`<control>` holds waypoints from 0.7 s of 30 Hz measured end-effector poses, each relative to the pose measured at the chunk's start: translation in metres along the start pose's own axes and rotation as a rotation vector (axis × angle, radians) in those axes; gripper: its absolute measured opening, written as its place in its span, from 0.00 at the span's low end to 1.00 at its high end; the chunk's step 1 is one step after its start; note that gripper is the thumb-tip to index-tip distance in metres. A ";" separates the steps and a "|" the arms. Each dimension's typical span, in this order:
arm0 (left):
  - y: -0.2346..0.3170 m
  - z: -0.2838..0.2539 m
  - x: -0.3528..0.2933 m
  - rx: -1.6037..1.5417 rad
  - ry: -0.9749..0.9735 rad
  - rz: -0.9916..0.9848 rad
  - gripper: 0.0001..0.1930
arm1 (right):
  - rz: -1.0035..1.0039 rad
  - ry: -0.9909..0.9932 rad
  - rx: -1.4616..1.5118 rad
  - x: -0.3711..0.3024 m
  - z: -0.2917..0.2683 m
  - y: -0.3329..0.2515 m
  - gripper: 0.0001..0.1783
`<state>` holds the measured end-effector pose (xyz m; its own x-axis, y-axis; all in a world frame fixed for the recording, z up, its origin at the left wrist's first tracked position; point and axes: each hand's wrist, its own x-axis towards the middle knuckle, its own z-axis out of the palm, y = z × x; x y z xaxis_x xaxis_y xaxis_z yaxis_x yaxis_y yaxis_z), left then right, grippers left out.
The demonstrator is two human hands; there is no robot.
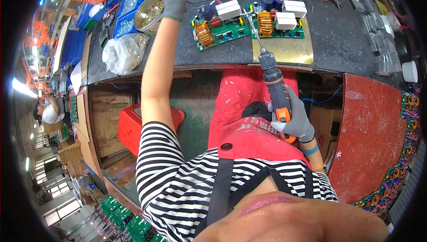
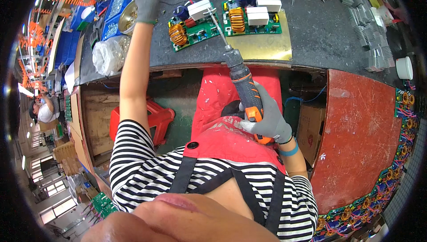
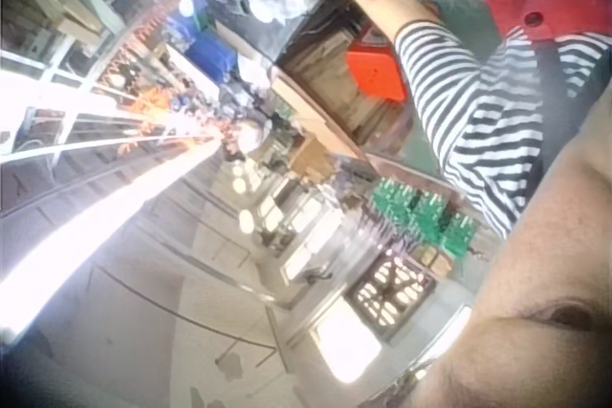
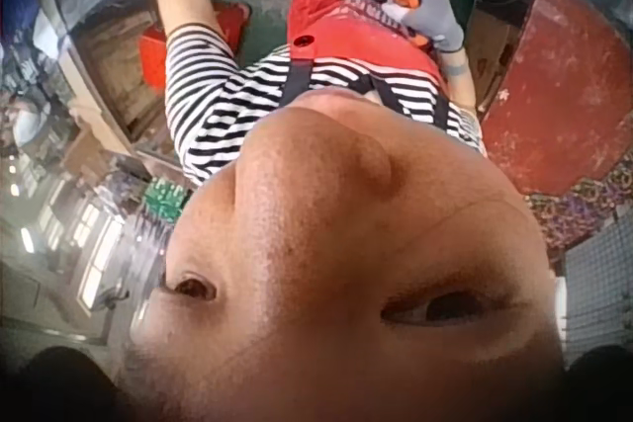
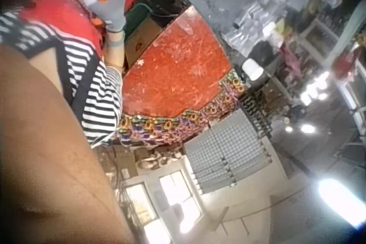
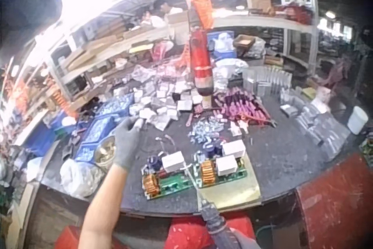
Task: Assembling components onto printed circuit boards using an electric screwdriver.
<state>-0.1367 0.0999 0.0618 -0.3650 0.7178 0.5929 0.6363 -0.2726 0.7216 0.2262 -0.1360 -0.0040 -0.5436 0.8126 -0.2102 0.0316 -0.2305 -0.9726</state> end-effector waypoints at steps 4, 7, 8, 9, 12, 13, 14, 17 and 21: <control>-0.073 0.046 0.051 0.315 -0.127 0.063 0.10 | 0.024 0.021 -0.046 0.001 -0.007 0.003 0.54; -0.069 0.084 0.059 0.532 -0.340 0.248 0.14 | 0.033 0.038 -0.051 0.004 -0.011 0.006 0.54; -0.050 0.095 0.057 0.689 -0.459 0.289 0.16 | 0.050 0.048 -0.015 0.005 -0.013 0.006 0.54; -0.040 0.102 0.057 0.847 -0.577 0.330 0.19 | 0.067 0.057 0.020 0.005 -0.015 0.006 0.54; -0.046 0.120 0.081 1.002 -0.756 0.286 0.22 | 0.021 0.051 -0.051 0.009 -0.019 0.011 0.54; -0.039 0.124 0.086 1.027 -0.800 0.211 0.21 | 0.023 0.056 -0.050 0.008 -0.020 0.010 0.54; -0.034 0.125 0.087 1.024 -0.802 0.215 0.21 | 0.014 0.069 -0.057 0.008 -0.021 0.010 0.55; -0.022 0.117 0.090 0.957 -0.873 0.301 0.20 | 0.008 0.088 -0.026 0.007 -0.023 0.011 0.55; -0.051 0.131 0.096 0.928 -0.571 0.349 0.19 | 0.021 0.081 0.004 0.008 -0.022 0.008 0.54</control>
<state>-0.1151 0.2668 0.0345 0.1410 0.9468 0.2893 0.9854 -0.1060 -0.1334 0.2407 -0.1196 -0.0152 -0.4734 0.8480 -0.2384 0.0387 -0.2503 -0.9674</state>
